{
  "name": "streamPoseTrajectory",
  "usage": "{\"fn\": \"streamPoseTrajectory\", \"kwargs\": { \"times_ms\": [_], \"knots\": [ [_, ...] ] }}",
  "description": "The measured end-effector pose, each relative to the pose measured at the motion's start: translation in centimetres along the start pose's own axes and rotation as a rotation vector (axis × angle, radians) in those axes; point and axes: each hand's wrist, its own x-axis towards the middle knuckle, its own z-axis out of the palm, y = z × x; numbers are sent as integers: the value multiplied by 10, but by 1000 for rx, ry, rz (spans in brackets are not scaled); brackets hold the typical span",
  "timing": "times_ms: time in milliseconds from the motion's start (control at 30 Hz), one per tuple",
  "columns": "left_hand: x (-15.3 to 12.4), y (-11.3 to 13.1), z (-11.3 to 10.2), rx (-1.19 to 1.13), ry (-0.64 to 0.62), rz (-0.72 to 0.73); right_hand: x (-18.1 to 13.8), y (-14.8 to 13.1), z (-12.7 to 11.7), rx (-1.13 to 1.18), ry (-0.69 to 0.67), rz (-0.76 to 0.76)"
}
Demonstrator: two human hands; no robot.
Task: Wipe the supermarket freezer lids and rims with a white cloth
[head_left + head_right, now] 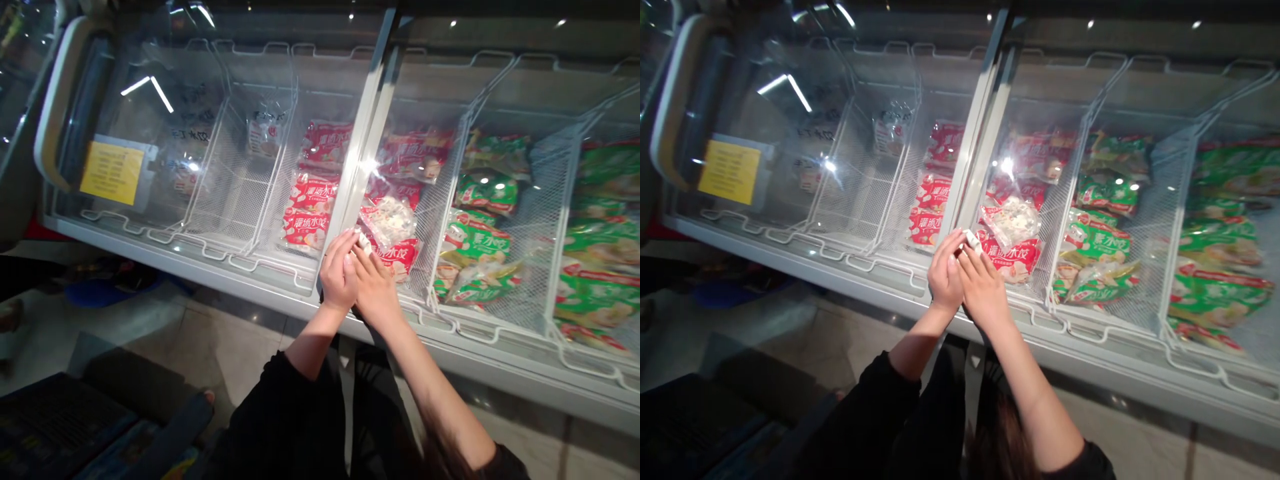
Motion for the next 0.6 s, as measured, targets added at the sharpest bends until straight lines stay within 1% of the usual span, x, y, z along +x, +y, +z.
{"fn": "streamPoseTrajectory", "kwargs": {
  "times_ms": [67, 100, 200, 267, 300, 367, 433, 500, 567, 600],
  "knots": [
    [-1, 1, -4, -13, -20, -47, -28, 3, -5, -9, -42, 21],
    [-1, 1, -5, -12, -40, -61, -43, 8, -9, -22, -52, 63],
    [0, 1, -5, -7, -105, -53, -81, 31, -22, -68, -20, 280],
    [0, 1, -3, -1, -115, -28, -95, 45, -25, -89, 41, 435],
    [0, 0, -1, 4, -118, -19, -96, 51, -24, -95, 76, 500],
    [0, 0, 1, 14, -121, -7, -85, 56, -20, -96, 146, 586],
    [-1, -1, 3, 24, -129, 2, -62, 52, -15, -87, 192, 596],
    [-1, -2, 4, 40, -137, 12, -35, 40, -11, -65, 179, 515],
    [0, -3, 3, 60, -143, 28, -15, 23, -9, -35, 103, 383],
    [0, -4, 2, 69, -147, 39, -11, 15, -8, -20, 55, 322]
  ]
}}
